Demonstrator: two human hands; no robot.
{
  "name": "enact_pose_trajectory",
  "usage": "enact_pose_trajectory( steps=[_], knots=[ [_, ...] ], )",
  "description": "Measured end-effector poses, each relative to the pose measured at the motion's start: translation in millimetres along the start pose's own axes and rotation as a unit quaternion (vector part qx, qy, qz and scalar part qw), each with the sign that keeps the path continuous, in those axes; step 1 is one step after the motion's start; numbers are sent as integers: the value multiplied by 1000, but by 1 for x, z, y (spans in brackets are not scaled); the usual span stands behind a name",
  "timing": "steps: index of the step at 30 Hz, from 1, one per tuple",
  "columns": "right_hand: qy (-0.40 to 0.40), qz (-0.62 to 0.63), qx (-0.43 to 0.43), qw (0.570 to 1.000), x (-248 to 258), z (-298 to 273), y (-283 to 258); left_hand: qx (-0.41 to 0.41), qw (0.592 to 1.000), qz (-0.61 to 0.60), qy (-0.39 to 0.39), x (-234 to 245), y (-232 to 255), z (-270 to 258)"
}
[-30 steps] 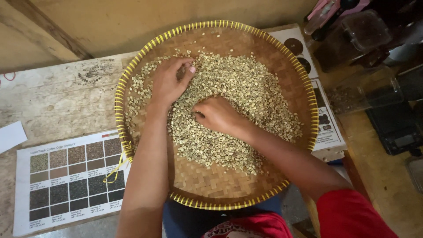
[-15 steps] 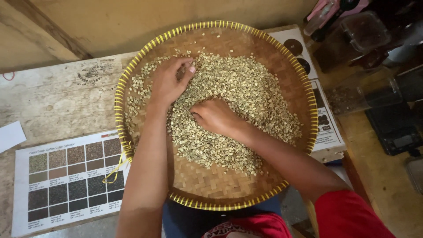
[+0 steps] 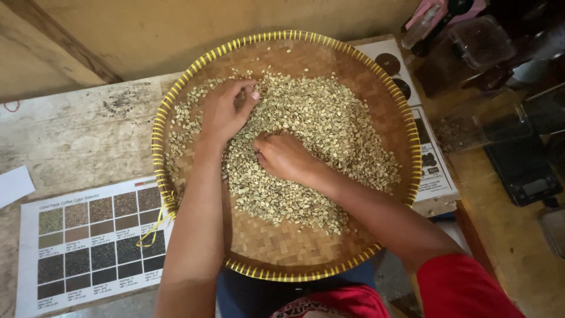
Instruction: Sort green coffee beans in a woven tray to remove defects by hand
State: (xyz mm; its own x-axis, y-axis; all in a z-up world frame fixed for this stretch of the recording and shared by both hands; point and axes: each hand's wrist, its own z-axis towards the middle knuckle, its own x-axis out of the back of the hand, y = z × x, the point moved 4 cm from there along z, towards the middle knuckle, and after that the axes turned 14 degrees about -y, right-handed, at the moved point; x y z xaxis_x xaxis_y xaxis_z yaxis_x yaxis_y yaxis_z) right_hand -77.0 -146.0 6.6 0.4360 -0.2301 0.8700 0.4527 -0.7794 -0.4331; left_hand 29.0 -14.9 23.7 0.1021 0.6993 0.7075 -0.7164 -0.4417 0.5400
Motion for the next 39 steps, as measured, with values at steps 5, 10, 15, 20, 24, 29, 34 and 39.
enact_pose_trajectory(
  steps=[5,10,15,20,24,29,34,39],
  knots=[
    [1,58,24,998,7,-5,3,7,1000,-2,-2,-2,-2,0],
    [11,159,45,986,24,-14,-3,21,1000,-5,-1,-5,-11,-3],
    [-55,510,-17,858,32,-15,6,25,999,-30,-16,2,0,1],
    [-85,686,5,723,36,-24,8,23,999,-28,-19,1,-5,-1],
    [-88,753,58,649,36,-26,8,20,1000,-17,-11,-2,-9,-1],
    [-93,766,58,633,32,-24,11,21,1000,-19,-3,-4,-11,-2],
    [-87,774,57,625,31,-25,5,16,1000,-17,-4,0,-5,-1],
    [-86,780,71,615,30,-26,5,18,1000,-17,-7,2,-4,-1]
  ],
)
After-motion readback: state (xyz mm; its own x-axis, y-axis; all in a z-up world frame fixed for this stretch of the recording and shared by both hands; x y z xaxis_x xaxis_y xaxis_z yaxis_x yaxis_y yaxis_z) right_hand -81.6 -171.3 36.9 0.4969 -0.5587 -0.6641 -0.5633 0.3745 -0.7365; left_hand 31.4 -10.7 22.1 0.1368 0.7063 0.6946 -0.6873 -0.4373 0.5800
